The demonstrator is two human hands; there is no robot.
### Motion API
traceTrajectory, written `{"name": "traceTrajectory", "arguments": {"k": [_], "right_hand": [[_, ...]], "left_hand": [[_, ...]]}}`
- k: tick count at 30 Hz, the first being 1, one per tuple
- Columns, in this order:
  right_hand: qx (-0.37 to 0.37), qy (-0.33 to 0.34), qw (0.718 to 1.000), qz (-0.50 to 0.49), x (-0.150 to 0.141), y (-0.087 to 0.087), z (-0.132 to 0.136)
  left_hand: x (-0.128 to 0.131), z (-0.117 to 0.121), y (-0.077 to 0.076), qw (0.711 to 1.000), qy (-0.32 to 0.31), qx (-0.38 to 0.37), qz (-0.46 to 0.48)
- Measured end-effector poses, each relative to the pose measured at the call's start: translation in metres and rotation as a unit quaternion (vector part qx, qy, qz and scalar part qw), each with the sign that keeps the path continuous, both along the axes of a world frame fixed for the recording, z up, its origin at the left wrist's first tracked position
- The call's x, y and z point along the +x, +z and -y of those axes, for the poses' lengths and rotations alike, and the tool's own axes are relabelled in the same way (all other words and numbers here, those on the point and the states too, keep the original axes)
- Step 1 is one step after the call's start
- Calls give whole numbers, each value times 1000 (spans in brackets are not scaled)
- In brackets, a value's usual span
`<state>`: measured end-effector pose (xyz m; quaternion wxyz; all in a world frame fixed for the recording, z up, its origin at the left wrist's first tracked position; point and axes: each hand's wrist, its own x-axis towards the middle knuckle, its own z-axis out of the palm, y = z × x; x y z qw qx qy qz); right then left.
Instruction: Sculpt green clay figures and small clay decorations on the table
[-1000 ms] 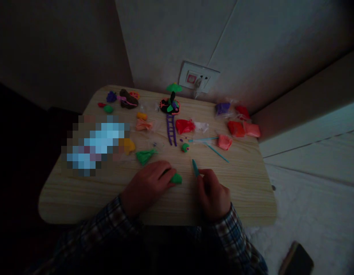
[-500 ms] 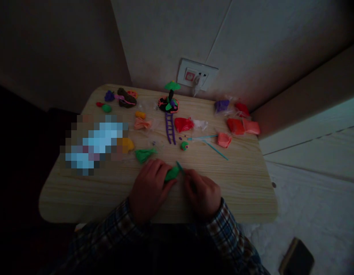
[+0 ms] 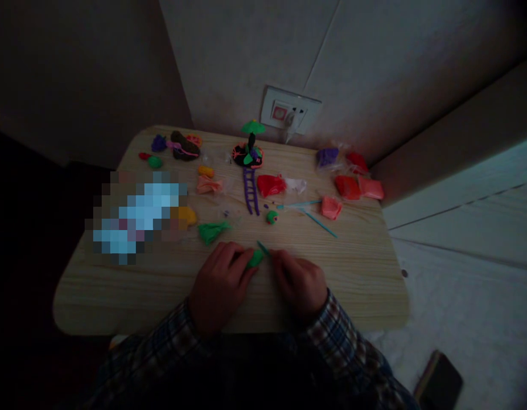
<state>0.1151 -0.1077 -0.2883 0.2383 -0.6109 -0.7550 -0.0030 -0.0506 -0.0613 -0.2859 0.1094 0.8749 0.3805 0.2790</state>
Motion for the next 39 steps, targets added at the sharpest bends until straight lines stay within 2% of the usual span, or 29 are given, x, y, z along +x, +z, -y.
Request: {"name": "traceTrajectory", "arguments": {"k": [14, 19, 23, 29, 34, 37, 39], "right_hand": [[-11, 16, 1000, 10, -1, -4, -2], [-58, -90, 994, -16, 7, -4, -1], [-87, -123, 988, -32, 8, -1, 3], [-91, -126, 987, -33, 4, -1, 3], [-69, -129, 989, -4, 4, -2, -1], [-47, -122, 991, 5, 6, -2, -4], [-39, -104, 994, 6, 8, -1, -6]], "left_hand": [[-3, 1, 0, 1000, 2, -9, -10], [0, -2, -1, 999, 34, -24, -3], [7, 0, -1, 997, 68, -43, 10], [-6, 3, 4, 994, 4, -105, 25], [-18, 4, -2, 998, -58, -19, -31], [-20, 11, -6, 988, -119, 38, -91], [-22, 16, -6, 982, -136, 44, -127]]}}
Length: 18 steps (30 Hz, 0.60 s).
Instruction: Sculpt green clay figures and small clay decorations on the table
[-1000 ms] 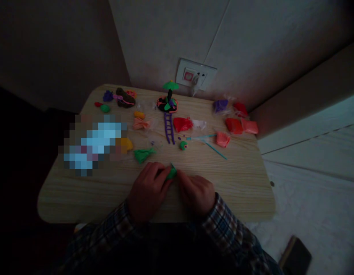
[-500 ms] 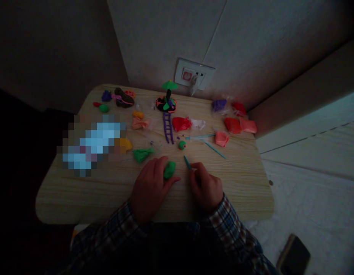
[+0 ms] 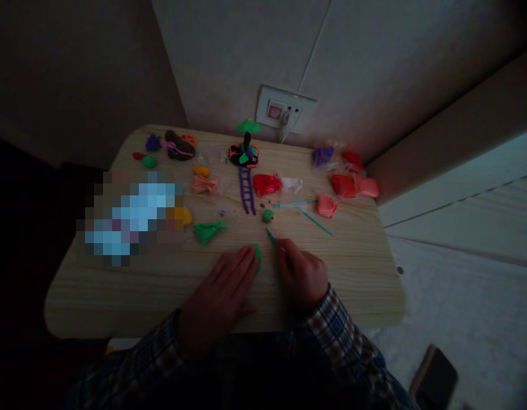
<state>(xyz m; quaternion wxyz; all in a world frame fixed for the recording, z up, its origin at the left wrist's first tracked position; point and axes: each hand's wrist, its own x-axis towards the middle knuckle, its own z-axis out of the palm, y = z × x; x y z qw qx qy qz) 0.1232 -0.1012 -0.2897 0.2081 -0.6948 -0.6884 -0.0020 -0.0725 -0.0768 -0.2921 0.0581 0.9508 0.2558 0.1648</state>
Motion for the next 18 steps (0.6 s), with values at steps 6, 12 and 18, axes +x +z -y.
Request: {"name": "traceTrajectory", "arguments": {"k": [6, 12, 18], "right_hand": [[-14, 114, 993, -16, 19, 0, -15], [-17, 247, 968, -34, 39, -1, -31], [-31, 291, 956, -18, 41, -2, -36]], "left_hand": [[-8, -5, 5, 996, -69, -41, -46], [-11, -15, 6, 991, -104, -57, -63], [-13, -17, 4, 989, -111, -82, -52]]}}
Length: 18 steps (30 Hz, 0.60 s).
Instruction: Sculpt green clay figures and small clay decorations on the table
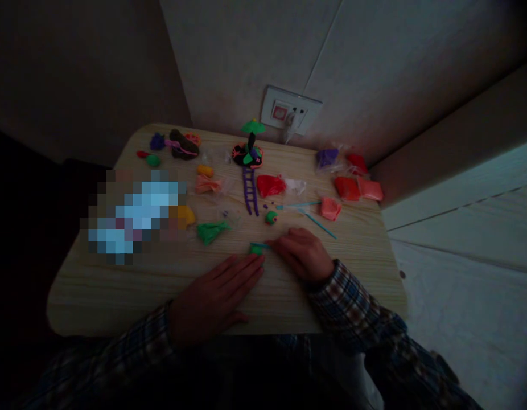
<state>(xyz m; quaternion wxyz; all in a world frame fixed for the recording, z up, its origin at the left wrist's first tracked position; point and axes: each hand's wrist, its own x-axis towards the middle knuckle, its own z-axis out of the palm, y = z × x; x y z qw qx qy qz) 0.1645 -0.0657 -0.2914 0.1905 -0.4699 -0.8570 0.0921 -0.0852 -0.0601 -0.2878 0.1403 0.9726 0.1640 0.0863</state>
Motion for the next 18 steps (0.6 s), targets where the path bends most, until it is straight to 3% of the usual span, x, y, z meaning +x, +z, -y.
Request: {"name": "traceTrajectory", "arguments": {"k": [2, 7, 11, 18], "right_hand": [[-8, 11, 1000, 5, 1, 0, -1], [-8, -59, 998, 0, 3, 0, -7], [-10, 34, 999, -23, 1, 2, -15], [-16, 25, 999, -32, 6, 2, -17]], "left_hand": [[-1, 0, 0, 1000, 2, -5, 1], [-1, 0, 0, 1000, 0, -7, -5], [0, 0, 0, 1000, -3, 3, -21], [0, 0, 1, 1000, -5, 0, -18]]}}
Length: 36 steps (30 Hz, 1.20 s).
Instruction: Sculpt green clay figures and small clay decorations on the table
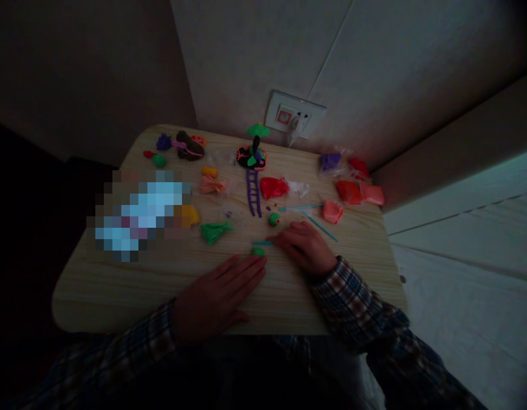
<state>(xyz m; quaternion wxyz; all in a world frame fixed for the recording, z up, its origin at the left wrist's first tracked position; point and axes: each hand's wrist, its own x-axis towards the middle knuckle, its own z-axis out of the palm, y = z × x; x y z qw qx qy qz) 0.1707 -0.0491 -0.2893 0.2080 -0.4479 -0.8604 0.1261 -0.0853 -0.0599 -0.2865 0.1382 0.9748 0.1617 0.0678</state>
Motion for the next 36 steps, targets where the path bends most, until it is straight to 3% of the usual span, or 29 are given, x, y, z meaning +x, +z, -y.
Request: {"name": "traceTrajectory", "arguments": {"k": [9, 15, 17, 20, 23, 27, 36], "right_hand": [[-18, 20, 1000, 1, -4, 1, -9], [-49, -161, 986, -8, -8, 0, 20], [-66, -178, 982, -1, -16, 3, 35], [-17, -251, 968, 13, -37, 6, 53], [-7, -246, 969, 5, -62, 6, 61], [11, -351, 936, 23, -85, 2, 62], [82, -340, 935, 56, -80, -2, 68]], "left_hand": [[-1, 1, -4, 1000, 6, -9, -1], [-4, 7, -8, 999, 47, -9, 3], [-3, 11, -8, 996, 85, 18, 10], [2, 16, -8, 992, 118, 54, 0], [9, 22, -9, 988, 140, 70, -4], [16, 28, -12, 983, 170, 74, -2], [15, 30, -12, 980, 190, 60, 5]]}}
